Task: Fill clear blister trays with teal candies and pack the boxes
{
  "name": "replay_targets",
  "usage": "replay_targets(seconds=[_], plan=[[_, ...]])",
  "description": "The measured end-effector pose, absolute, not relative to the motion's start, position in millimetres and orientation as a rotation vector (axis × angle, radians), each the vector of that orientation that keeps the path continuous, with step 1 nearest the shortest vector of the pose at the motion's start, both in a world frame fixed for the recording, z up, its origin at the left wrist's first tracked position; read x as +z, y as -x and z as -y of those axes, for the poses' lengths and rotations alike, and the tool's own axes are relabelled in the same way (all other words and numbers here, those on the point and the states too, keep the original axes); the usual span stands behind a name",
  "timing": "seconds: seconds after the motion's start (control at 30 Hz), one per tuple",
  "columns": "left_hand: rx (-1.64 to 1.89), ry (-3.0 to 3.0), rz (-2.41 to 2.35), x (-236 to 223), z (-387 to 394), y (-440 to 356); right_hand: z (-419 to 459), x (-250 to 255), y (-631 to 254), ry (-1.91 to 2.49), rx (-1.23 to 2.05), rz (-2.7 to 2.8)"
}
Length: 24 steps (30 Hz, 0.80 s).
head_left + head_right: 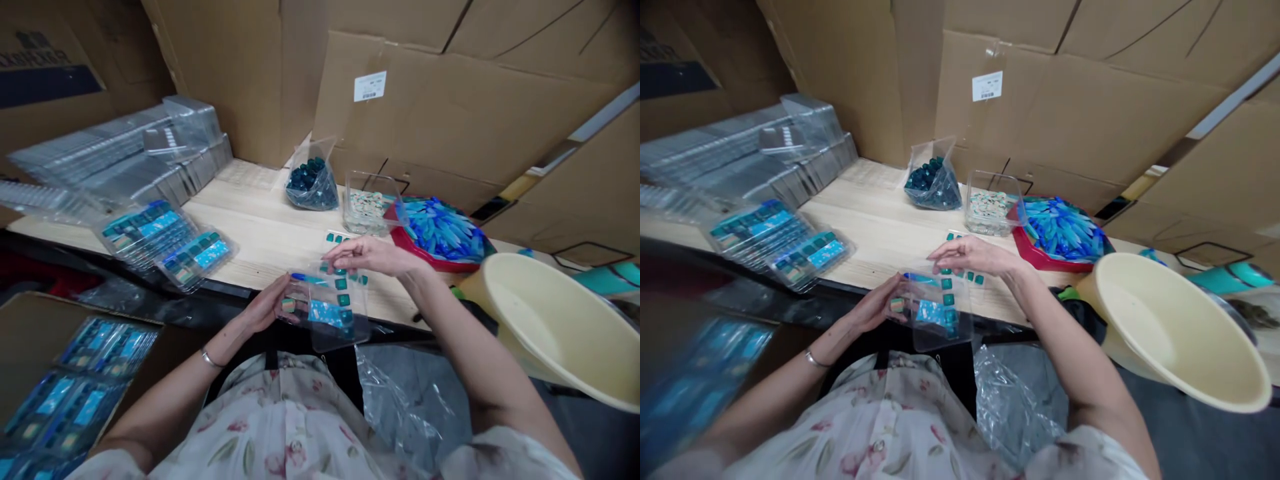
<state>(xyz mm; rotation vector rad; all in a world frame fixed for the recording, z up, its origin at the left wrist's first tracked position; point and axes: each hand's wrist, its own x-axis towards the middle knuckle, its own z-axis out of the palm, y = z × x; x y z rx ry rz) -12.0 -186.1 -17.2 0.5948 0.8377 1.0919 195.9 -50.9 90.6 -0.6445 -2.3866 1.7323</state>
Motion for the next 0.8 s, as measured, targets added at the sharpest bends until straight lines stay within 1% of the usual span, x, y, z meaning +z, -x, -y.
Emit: replay_targets(seconds=[0.07,0.13,0.23,0.33,0.43,0.5,0.6,0.7,0.8], plan=[[1.056,-0.610,-0.868,-19.1,187.0,9.2,40.8,97.8,-176.2,0.462,1.731,2.646],[1.039,-0.609,-0.889,-21.3,189.3,5.2,38.7,94.9,-152.9,0.278,1.682,2.851],[1.036,-0.586,-0.913,-24.4,195.3,1.0,48.2,79.1,-125.6,0.098,1.435,3.003],[1.070,-0.557,-0.939,-26.7,202.9,1.3,64.9,65.1,-124.7,0.153,1.075,2.857],[1.119,-0.514,-0.960,-26.9,209.0,5.5,82.0,57.2,-153.1,0.458,0.879,2.572],[1.165,-0.476,-0.986,-25.4,211.1,9.3,93.4,50.2,-178.9,0.746,0.906,2.414],[1.245,-0.443,-0.997,-20.0,211.1,14.7,110.8,32.6,-206.9,1.061,1.125,2.221],[1.292,-0.419,-0.931,-11.7,210.1,19.0,123.7,13.7,-209.3,1.156,1.239,2.073],[1.302,-0.411,-0.846,-3.2,214.0,24.0,125.8,4.2,-191.8,1.146,1.295,1.990]])
